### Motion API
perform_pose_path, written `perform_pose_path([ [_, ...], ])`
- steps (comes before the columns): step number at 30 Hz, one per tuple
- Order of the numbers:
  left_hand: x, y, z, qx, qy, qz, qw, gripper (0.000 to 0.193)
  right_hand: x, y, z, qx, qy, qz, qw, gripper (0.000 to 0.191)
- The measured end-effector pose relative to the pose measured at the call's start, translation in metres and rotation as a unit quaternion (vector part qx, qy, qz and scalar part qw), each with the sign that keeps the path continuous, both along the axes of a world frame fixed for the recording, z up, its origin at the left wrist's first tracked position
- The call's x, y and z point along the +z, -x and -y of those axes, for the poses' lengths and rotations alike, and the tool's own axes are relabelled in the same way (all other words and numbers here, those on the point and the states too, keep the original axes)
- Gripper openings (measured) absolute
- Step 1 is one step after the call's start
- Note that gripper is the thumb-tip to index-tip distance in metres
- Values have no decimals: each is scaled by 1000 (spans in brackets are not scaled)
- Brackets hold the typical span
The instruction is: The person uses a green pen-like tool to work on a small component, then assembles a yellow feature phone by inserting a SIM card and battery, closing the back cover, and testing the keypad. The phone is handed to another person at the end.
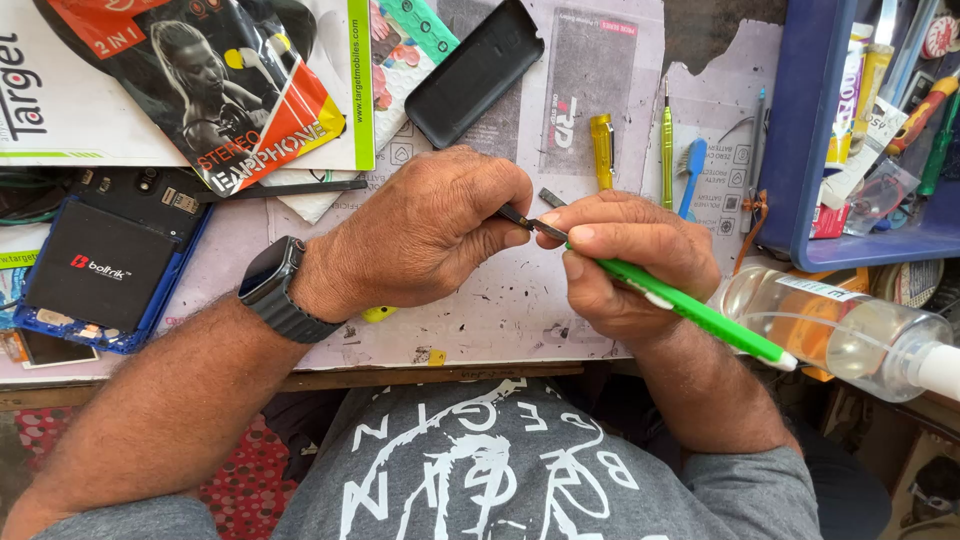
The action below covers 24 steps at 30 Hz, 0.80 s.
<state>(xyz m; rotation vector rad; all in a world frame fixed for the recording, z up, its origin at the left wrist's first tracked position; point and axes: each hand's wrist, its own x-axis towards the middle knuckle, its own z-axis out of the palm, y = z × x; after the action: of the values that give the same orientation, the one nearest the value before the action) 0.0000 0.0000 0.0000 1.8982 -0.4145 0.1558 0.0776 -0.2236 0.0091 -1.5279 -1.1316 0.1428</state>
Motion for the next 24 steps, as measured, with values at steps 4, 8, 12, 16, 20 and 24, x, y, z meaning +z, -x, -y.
perform_pose_path([
  [4, 1, 0, 0, 5, -6, 4, 1000, 21, 2, 3, -2, -24, 7, 25, 999, 29],
  [8, 1, 0, 0, 5, -11, 12, 1000, 21, 4, 4, -2, -21, 13, 19, 1000, 31],
  [12, 2, 1, 0, 5, -6, 12, 1000, 22, 3, 4, -2, -17, 11, 23, 1000, 31],
  [16, 2, 0, -1, 7, -7, 8, 1000, 22, 3, 4, 0, -9, 13, -1, 1000, 30],
  [20, 2, 0, -1, 4, -8, 16, 1000, 22, 3, 3, 1, -8, 15, 5, 1000, 29],
  [24, 1, 0, 0, 4, 3, 9, 1000, 21, 0, 2, -2, -7, -7, -2, 1000, 28],
])
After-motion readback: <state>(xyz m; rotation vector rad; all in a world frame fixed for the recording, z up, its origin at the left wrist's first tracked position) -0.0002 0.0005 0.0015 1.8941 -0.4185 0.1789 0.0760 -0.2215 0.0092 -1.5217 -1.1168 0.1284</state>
